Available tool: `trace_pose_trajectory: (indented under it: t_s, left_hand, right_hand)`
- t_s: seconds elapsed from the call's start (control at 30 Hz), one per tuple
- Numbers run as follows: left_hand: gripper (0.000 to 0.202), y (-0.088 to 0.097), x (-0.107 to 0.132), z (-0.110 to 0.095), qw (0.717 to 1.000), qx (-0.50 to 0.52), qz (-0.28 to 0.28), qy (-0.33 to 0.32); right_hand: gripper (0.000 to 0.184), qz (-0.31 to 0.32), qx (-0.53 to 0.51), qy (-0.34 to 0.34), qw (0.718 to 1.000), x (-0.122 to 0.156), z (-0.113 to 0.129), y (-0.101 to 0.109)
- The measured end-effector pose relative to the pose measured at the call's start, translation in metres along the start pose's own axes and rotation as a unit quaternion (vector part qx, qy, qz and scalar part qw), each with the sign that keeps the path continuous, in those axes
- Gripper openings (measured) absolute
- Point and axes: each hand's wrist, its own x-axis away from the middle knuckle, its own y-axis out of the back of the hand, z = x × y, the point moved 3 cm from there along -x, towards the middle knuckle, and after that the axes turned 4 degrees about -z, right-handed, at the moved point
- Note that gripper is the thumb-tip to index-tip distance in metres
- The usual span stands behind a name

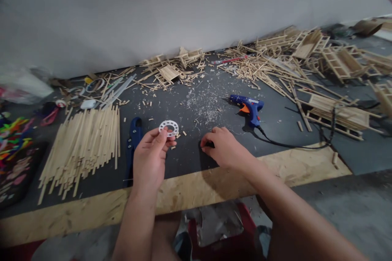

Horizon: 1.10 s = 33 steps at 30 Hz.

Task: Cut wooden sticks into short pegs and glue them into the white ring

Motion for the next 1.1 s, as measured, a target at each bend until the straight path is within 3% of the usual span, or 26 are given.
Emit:
trace_pose_trajectory:
  t_s: [0.1, 0.23, 0.47, 0.57, 0.63, 0.87, 1.1]
  left_hand:
    - [0.022, -0.003, 0.001, 0.001, 1.0, 0.003, 0.001, 0.005]
    - [0.02, -0.01, 0.003, 0.001, 0.998, 0.045, 0.003, 0.044]
    - [0.012, -0.016, 0.009, -0.003, 0.99, 0.112, 0.026, 0.083]
    - [0.01, -0.02, 0.014, -0.001, 0.987, 0.126, 0.036, 0.098]
    - [0.01, -0.025, 0.018, 0.0, 0.983, 0.142, 0.035, 0.108]
    - [0.012, -0.044, 0.028, 0.01, 0.98, 0.172, -0.025, 0.097]
    - [0.013, -0.051, 0.03, 0.016, 0.98, 0.173, -0.014, 0.103]
  right_hand:
    - [0.013, -0.025, -0.026, -0.007, 0.999, 0.002, 0.002, 0.003]
    - [0.012, -0.046, -0.168, -0.054, 0.983, 0.01, 0.008, 0.014]
    - [0.02, -0.06, -0.402, -0.106, 0.907, 0.021, 0.018, 0.023]
    - [0.017, -0.076, -0.486, -0.103, 0.865, 0.021, 0.021, 0.023]
    - [0.015, -0.083, -0.51, -0.096, 0.851, 0.022, 0.022, 0.023]
    - [0.011, -0.11, -0.464, -0.089, 0.874, 0.024, 0.02, 0.022]
    - [0.012, -0.136, -0.452, -0.096, 0.876, 0.023, 0.02, 0.02]
